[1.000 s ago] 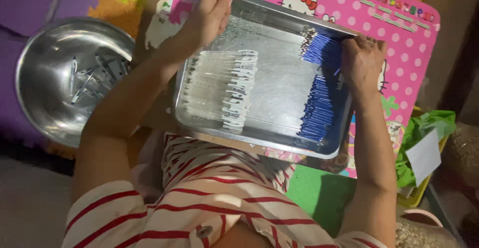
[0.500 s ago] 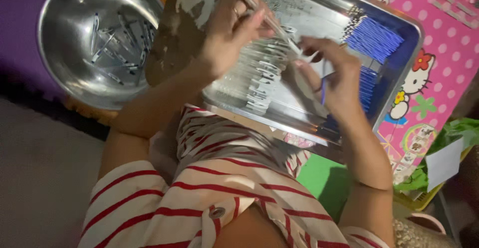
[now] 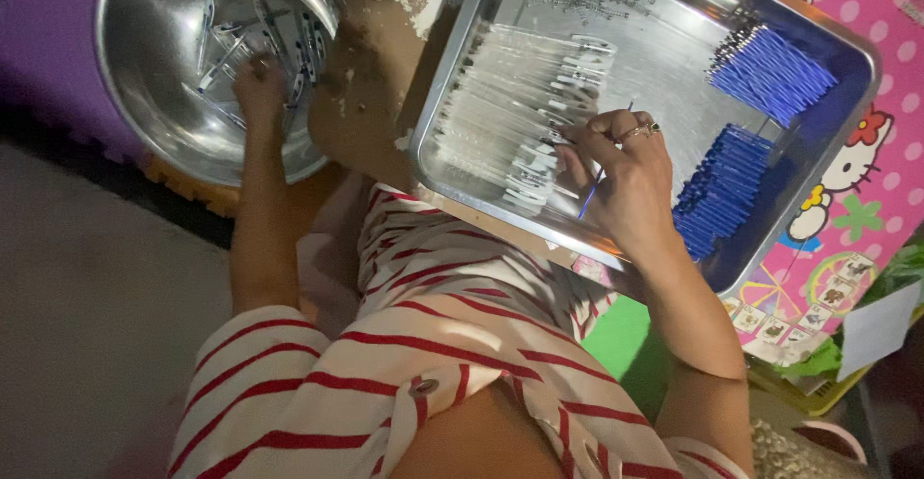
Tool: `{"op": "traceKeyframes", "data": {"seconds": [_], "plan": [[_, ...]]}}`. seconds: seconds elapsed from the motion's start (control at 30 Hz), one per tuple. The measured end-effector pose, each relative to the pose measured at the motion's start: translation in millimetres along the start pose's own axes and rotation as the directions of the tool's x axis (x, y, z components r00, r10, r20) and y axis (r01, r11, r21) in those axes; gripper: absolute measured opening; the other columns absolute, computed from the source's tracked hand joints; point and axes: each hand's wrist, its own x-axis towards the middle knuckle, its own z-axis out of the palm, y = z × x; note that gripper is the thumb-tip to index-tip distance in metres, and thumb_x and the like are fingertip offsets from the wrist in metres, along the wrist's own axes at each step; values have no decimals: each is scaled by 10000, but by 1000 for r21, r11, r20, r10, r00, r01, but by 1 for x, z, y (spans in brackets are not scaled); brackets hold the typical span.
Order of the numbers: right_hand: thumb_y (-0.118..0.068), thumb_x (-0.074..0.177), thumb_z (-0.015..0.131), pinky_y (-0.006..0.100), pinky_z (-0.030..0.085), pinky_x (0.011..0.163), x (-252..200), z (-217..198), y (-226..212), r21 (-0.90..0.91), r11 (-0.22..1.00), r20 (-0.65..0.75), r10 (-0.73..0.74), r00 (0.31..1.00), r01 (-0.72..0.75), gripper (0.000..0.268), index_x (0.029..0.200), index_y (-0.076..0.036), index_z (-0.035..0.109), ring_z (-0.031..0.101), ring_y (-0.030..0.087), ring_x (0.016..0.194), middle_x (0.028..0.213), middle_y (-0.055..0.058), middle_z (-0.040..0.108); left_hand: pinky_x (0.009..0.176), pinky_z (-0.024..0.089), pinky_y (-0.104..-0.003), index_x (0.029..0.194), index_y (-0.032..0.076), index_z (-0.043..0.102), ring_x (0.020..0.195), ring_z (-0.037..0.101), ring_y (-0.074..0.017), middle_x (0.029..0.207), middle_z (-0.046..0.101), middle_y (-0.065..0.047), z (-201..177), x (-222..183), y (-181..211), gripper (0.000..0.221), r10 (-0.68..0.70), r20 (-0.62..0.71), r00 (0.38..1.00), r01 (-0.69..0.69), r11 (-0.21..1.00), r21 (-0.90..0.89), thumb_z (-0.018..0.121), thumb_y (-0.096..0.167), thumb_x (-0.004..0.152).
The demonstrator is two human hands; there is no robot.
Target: The person assembles pens by picking up pen barrels, inserting ink refills, and attaching blue clips one by one.
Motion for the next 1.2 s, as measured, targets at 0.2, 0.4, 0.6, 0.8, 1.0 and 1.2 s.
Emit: {"op": "traceKeyframes", "data": {"seconds": [0.2,0.4,0.6,0.8,1.0,1.2], "plan": [[-308,1062,791,472,492,894,4,3,3,212,976,-112,77,991,-52,271,1139,-48,800,606,372,913,977,117,621,940,524,-651,1186,-83,659,1084,668,-530,1098,662,-350,49,15,-109,552,182,118,976,-215,885,412,820,420,1025],[-51,1090,696,429,546,882,6,-16,14,459,880,-161,217,963,-122,148,1219,13,732,643,329,990,1210,227,661,950,551,-535,1212,36,664,1061,722,-381,1045,693,-177,64,28,-96,560,-11,-17,1000,17,915,404,868,479,935],[-55,1178,473,455,588,906,3,-18,18,583,806,-181,255,950,-105,244,1216,110,648,674,365,1108,1348,321,627,757,604,-577,1074,120,760,927,754,-425,933,715,-185,68,35,-102,473,-48,60,997,-7,722,692,817,547,878],[-527,1178,241,440,576,836,-18,-7,52,635,772,-267,246,932,-22,739,1089,112,600,608,319,909,1220,304,501,840,579,-573,1127,35,708,983,748,-452,1007,719,-215,21,-12,1,203,171,-81,982,-120,895,430,678,203,1018],[63,1064,673,361,627,951,-9,-35,15,730,670,-138,331,933,-130,159,1060,-43,554,685,267,969,1104,161,582,638,415,-301,1043,125,519,712,414,-112,826,423,21,-50,-70,149,145,492,-398,775,-599,772,-213,647,109,1109],[0,1106,617,395,673,755,-16,-55,-22,687,727,-379,336,862,18,107,1114,50,523,724,376,825,1021,300,642,338,342,-276,876,184,567,434,514,-129,595,531,-5,2,-192,245,214,149,330,932,241,424,-873,735,193,1009]]}}
